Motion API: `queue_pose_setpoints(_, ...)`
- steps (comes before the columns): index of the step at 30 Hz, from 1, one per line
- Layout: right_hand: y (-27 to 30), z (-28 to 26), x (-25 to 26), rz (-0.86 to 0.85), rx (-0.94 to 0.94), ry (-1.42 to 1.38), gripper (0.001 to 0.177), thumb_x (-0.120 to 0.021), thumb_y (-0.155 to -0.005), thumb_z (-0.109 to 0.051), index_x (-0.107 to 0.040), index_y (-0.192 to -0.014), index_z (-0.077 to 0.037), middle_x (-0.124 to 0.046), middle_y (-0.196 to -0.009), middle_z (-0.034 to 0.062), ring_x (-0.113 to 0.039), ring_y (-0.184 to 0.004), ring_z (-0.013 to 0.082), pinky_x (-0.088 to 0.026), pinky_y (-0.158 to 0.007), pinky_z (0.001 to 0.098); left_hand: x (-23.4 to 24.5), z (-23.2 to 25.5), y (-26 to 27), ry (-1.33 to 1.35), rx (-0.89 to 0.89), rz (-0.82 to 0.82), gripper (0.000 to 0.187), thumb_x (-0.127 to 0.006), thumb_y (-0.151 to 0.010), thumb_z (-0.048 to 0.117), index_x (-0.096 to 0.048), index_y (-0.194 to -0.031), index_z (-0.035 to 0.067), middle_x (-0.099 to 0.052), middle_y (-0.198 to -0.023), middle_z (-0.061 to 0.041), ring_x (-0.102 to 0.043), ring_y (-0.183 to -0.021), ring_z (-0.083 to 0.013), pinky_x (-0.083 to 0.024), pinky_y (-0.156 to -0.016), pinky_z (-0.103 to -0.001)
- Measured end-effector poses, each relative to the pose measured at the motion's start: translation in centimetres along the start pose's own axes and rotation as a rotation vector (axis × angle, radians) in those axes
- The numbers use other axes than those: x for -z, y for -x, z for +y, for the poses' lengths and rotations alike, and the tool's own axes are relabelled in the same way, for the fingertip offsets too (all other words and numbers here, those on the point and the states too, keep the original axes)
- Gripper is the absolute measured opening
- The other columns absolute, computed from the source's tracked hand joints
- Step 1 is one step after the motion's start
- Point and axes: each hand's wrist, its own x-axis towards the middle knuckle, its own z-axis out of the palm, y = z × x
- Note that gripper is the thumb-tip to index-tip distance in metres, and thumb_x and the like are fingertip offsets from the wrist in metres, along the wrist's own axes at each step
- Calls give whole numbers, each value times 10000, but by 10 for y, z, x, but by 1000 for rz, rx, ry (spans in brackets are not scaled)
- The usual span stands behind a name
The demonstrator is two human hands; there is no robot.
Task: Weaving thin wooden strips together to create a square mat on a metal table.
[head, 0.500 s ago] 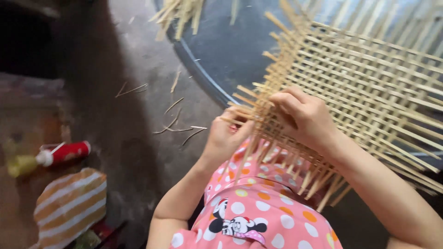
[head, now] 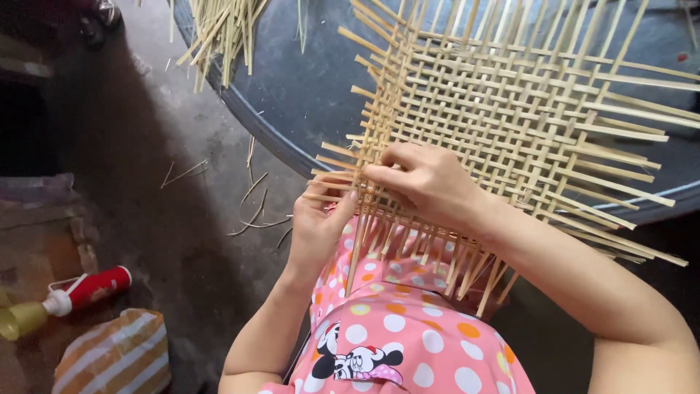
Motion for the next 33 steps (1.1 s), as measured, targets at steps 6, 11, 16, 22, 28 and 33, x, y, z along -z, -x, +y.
queue_pose_setpoints(6, 6, 5, -7, -41, 42, 115, 159, -396, -873, -162, -543, -935, -167, -448, -715, 39, -510, -584, 206, -436, -494, 278, -2, 5, 1, -30, -9, -19, 160, -607, -738, 34, -614, -897, 48, -585, -738, -29, -509, -678, -74, -465, -662, -239)
queue_pose_setpoints(11, 4, 4, -7, -86, 61, 184, 187, -361, -886, -191, -536, -946, -173, -436, -710, 25, -495, -573, 172, -435, -472, 256, -2, 7, -3, -46, -10, -25, 144, -621, -729, 37, -626, -872, 50, -590, -713, -18, -514, -671, -63, -466, -661, -234)
queue_pose_setpoints(16, 2, 3, -5, -125, 52, 179, 184, -363, -886, -163, -534, -952, -156, -443, -686, 33, -505, -562, 182, -440, -460, 263, -4, 12, -4, -42, 2, -18, 119, -622, -712, 24, -635, -826, 52, -591, -708, -17, -510, -692, -79, -451, -691, -250)
queue_pose_setpoints(22, 2, 1, -4, -165, 27, 194, 197, -358, -883, -169, -534, -973, -172, -439, -675, 24, -502, -561, 164, -452, -475, 258, -4, 11, -7, -82, -19, -22, 122, -627, -705, 10, -644, -816, 57, -599, -699, -13, -515, -694, -76, -451, -699, -254)
queue_pose_setpoints(28, -3, -4, -1, -172, 30, 227, 195, -365, -882, -164, -540, -965, -173, -445, -657, 23, -503, -554, 166, -454, -482, 256, -2, 9, -7, -164, -47, -26, 113, -616, -692, 15, -650, -792, 54, -597, -670, -28, -512, -682, -85, -453, -690, -265)
queue_pose_setpoints(33, -3, -4, 0, -137, 58, 226, 160, -411, -849, -124, -534, -939, -172, -450, -662, 25, -504, -559, 172, -454, -481, 258, -2, 8, -7, -120, -26, -29, 128, -627, -685, 18, -653, -799, 70, -610, -687, -21, -521, -681, -78, -451, -699, -252)
